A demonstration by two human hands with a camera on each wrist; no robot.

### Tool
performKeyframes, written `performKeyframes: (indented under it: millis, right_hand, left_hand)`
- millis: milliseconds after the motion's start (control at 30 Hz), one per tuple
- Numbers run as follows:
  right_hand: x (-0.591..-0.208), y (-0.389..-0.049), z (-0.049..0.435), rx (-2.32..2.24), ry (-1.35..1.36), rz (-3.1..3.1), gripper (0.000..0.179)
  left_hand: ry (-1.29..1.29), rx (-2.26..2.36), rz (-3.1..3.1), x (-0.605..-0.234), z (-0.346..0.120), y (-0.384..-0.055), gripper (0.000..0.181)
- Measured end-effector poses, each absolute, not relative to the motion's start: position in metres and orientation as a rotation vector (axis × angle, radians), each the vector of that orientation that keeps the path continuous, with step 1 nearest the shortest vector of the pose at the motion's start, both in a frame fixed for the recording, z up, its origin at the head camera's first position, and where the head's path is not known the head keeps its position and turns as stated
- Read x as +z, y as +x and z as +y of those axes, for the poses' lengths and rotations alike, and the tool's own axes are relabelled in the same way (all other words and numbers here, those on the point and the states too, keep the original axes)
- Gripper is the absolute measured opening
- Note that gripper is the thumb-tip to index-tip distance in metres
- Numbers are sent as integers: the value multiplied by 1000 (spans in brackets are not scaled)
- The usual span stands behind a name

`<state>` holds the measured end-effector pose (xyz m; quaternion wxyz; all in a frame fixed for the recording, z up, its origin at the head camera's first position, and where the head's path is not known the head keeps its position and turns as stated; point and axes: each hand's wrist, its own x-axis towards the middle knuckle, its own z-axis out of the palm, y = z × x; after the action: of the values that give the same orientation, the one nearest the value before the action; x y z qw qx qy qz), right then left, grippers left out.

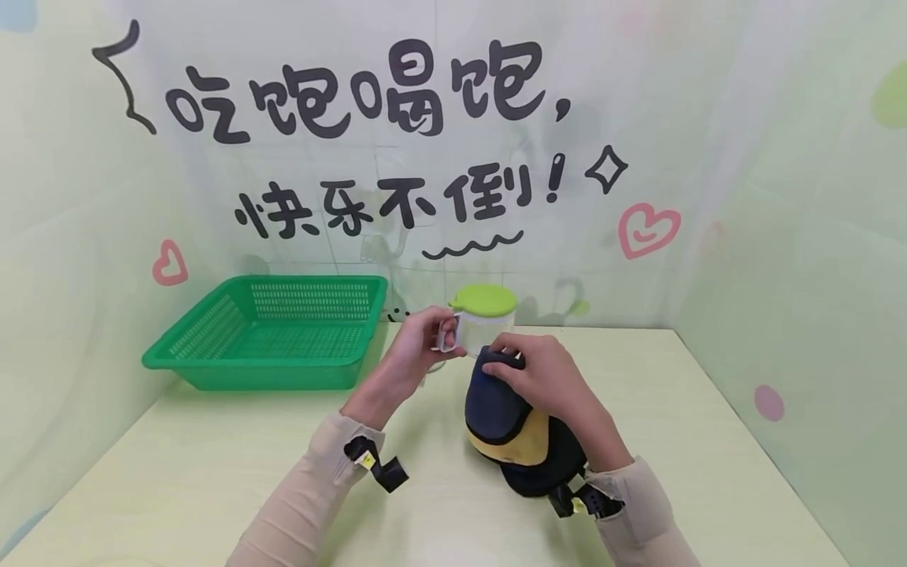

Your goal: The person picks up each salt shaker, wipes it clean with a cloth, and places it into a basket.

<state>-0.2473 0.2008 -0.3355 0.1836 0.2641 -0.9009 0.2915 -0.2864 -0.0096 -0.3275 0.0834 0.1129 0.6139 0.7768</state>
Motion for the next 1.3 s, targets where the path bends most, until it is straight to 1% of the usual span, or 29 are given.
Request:
performKeyframes:
  millis: [233,500,933,1167,1300]
  right_hand:
    - [-335,-248,200,850,682,-2385,15]
    - [-334,-248,200,907,658,-2180,15]
    - [-332,-248,203,876,684,-2476,16]
    - [-333,-248,203,841,731,-2545,11]
    - [-332,-247,204,838,713,-2536,12]
  left_hand:
    - [342,2326,1817,-328,-10,-286,32]
    - [359,2310,1817,-329,-8,-285,31]
    - [316,2330,1829,-327,-11,-285,31]
    - [292,2339,1824,-325,-12,-285,29]
    - [296,2338,1822,-325,-12,-286,30]
